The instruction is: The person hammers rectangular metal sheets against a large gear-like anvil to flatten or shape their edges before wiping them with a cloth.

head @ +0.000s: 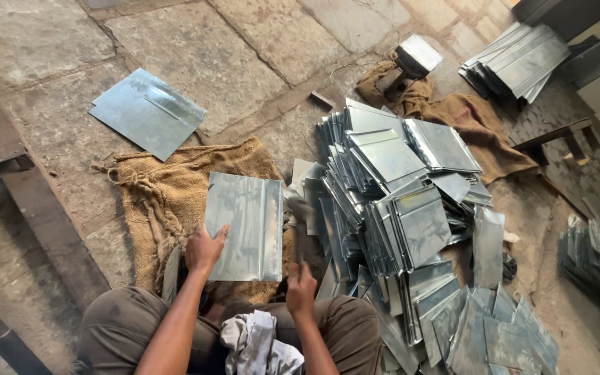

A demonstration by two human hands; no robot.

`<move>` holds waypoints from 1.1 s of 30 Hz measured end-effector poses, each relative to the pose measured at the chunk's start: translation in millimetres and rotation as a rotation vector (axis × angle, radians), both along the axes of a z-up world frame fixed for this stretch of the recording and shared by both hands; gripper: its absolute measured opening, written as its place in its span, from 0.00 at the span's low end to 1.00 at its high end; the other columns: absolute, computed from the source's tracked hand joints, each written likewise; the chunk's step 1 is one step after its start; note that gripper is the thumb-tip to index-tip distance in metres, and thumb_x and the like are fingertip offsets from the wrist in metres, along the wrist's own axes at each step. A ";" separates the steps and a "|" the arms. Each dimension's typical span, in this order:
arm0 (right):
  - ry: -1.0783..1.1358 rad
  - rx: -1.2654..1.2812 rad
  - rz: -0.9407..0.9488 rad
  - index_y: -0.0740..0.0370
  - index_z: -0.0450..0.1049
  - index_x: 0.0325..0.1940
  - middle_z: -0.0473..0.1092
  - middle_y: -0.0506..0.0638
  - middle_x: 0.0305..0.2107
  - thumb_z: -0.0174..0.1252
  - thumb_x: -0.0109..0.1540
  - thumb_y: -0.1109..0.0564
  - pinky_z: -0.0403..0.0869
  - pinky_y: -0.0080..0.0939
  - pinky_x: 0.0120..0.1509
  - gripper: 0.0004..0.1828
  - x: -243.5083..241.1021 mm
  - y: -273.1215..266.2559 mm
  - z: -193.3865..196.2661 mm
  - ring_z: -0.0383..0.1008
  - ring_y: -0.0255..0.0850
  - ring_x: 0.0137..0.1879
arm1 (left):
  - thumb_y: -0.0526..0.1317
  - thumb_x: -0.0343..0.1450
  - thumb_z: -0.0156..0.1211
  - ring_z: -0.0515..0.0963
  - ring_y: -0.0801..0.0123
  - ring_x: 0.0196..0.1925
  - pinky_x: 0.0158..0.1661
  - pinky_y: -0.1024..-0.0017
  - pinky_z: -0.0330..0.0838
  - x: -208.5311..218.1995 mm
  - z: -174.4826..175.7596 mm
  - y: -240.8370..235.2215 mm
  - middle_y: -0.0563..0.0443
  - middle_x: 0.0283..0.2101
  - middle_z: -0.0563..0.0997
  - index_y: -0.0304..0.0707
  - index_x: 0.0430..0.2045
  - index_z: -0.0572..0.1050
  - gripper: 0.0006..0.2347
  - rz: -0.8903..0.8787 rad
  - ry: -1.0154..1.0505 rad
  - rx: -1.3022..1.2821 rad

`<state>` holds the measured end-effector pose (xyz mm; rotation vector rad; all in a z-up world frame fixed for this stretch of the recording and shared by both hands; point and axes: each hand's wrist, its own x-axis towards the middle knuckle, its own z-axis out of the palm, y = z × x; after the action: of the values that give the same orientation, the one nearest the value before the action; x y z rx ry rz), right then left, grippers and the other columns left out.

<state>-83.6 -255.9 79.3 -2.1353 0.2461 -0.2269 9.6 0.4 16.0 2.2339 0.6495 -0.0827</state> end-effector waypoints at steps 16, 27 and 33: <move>0.147 -0.128 -0.003 0.67 0.75 0.35 0.71 0.55 0.18 0.52 0.69 0.43 0.64 0.45 0.28 0.23 8.0 -30.2 -15.5 0.68 0.40 0.23 | 0.64 0.67 0.62 0.84 0.43 0.43 0.40 0.53 0.80 7.9 -17.8 1.4 0.28 0.45 0.81 0.24 0.52 0.72 0.35 -0.026 -0.080 0.055; -0.572 0.669 0.187 0.58 0.68 0.42 0.72 0.46 0.38 0.54 0.73 0.51 0.64 0.33 0.26 0.10 -4.8 -20.4 165.5 0.63 0.32 0.29 | 0.63 0.62 0.65 0.81 0.36 0.48 0.47 0.45 0.73 -76.0 15.7 -8.8 0.26 0.44 0.81 0.32 0.52 0.74 0.34 -0.115 -0.012 0.020; -1.026 0.498 0.326 0.58 0.67 0.48 0.68 0.47 0.22 0.53 0.74 0.37 0.62 0.34 0.24 0.21 -6.0 -17.3 318.8 0.58 0.32 0.17 | 0.63 0.64 0.63 0.81 0.36 0.48 0.49 0.46 0.74 -79.1 33.0 -14.4 0.27 0.42 0.83 0.32 0.42 0.76 0.29 -0.109 0.037 -0.033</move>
<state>-89.6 -273.2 398.1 -1.3206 -0.5808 -0.9109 -69.5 -14.0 49.0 2.2390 0.5424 -0.1887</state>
